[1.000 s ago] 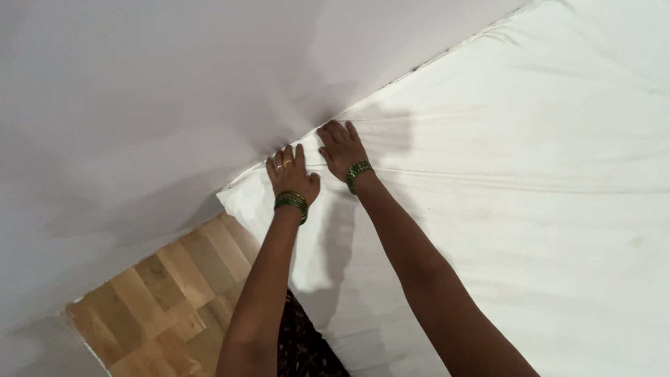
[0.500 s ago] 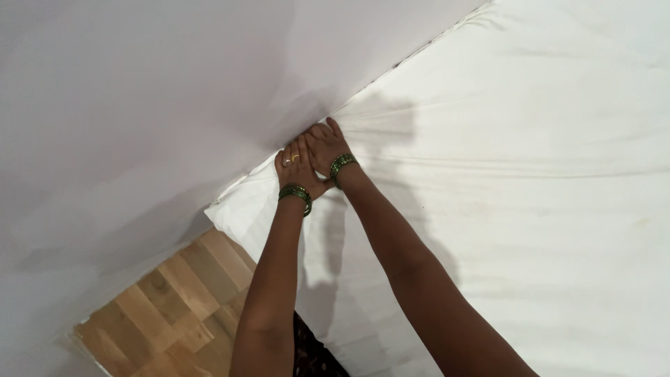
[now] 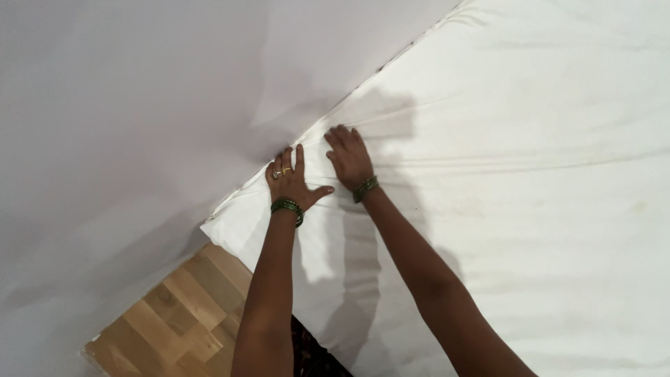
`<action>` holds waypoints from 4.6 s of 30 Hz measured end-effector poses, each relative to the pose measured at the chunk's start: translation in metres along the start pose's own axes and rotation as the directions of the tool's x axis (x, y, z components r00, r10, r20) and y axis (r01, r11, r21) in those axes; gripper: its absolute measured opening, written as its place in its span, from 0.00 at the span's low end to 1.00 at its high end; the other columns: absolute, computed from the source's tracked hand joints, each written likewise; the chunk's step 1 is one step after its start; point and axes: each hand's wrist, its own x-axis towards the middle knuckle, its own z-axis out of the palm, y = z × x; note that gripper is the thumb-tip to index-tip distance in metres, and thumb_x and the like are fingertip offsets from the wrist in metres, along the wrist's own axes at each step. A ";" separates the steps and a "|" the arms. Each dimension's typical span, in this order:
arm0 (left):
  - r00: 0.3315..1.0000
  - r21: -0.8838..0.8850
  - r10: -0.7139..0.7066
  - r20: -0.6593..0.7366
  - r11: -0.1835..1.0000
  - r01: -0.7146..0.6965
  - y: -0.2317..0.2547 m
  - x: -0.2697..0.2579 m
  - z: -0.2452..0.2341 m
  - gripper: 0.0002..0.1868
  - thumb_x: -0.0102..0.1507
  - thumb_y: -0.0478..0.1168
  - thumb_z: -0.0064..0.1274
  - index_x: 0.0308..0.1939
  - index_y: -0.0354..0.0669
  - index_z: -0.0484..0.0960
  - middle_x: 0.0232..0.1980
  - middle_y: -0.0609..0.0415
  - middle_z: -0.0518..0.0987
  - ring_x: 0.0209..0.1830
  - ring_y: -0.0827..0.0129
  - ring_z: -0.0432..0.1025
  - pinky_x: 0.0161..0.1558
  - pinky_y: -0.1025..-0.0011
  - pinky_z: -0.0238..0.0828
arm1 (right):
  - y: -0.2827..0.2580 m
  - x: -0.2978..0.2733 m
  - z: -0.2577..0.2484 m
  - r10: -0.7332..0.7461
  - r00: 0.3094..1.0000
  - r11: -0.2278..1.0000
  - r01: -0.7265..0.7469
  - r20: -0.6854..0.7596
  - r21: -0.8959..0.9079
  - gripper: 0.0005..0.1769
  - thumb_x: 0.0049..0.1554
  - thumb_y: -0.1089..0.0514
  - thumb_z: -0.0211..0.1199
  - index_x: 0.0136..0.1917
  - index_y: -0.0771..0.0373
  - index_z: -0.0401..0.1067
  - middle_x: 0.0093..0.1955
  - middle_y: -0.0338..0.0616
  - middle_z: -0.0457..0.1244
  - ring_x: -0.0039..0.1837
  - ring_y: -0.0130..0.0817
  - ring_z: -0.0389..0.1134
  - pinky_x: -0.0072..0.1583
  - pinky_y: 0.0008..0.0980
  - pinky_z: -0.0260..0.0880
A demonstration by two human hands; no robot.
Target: The person smooths and tucks a white fitted sheet onto a mattress, working along the edges and corners to secure it. They then move to the top of the bed and arrange several pillows and a crumpled white duvet.
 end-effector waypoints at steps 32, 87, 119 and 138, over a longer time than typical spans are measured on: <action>0.927 0.203 0.280 -0.249 0.951 -0.233 0.017 0.024 0.043 0.55 0.64 0.74 0.43 0.81 0.40 0.48 0.85 0.48 0.47 0.85 0.53 0.38 0.79 0.49 0.26 | 0.049 0.038 0.018 0.098 0.986 0.981 -0.118 0.134 0.152 0.25 0.64 0.50 0.56 0.72 0.58 0.65 0.74 0.45 0.58 0.83 0.43 0.47 0.81 0.56 0.32; 0.964 0.175 0.049 0.262 0.980 -0.098 0.072 0.061 0.000 0.84 0.42 0.85 0.55 0.80 0.39 0.25 0.84 0.39 0.23 0.83 0.49 0.14 0.74 0.41 0.13 | 0.035 0.060 0.012 0.427 0.848 0.903 -0.378 0.313 -0.206 0.24 0.62 0.47 0.50 0.71 0.47 0.63 0.78 0.39 0.51 0.84 0.37 0.38 0.79 0.62 0.24; 0.916 0.174 0.385 -0.111 0.915 -0.364 0.093 0.112 0.026 0.58 0.59 0.62 0.58 0.80 0.39 0.44 0.84 0.45 0.44 0.84 0.55 0.36 0.78 0.50 0.29 | 0.090 0.053 -0.028 0.317 0.930 0.946 -0.297 0.187 -0.127 0.25 0.64 0.53 0.48 0.74 0.47 0.63 0.79 0.39 0.53 0.83 0.42 0.45 0.78 0.64 0.32; 0.939 -0.015 0.339 -0.053 0.940 -0.340 0.082 0.102 0.012 0.63 0.54 0.57 0.63 0.81 0.37 0.41 0.84 0.43 0.41 0.84 0.56 0.33 0.78 0.52 0.25 | 0.057 0.058 -0.023 0.452 0.874 0.877 -0.399 0.177 -0.268 0.28 0.63 0.49 0.50 0.75 0.48 0.61 0.82 0.41 0.47 0.84 0.42 0.42 0.77 0.67 0.28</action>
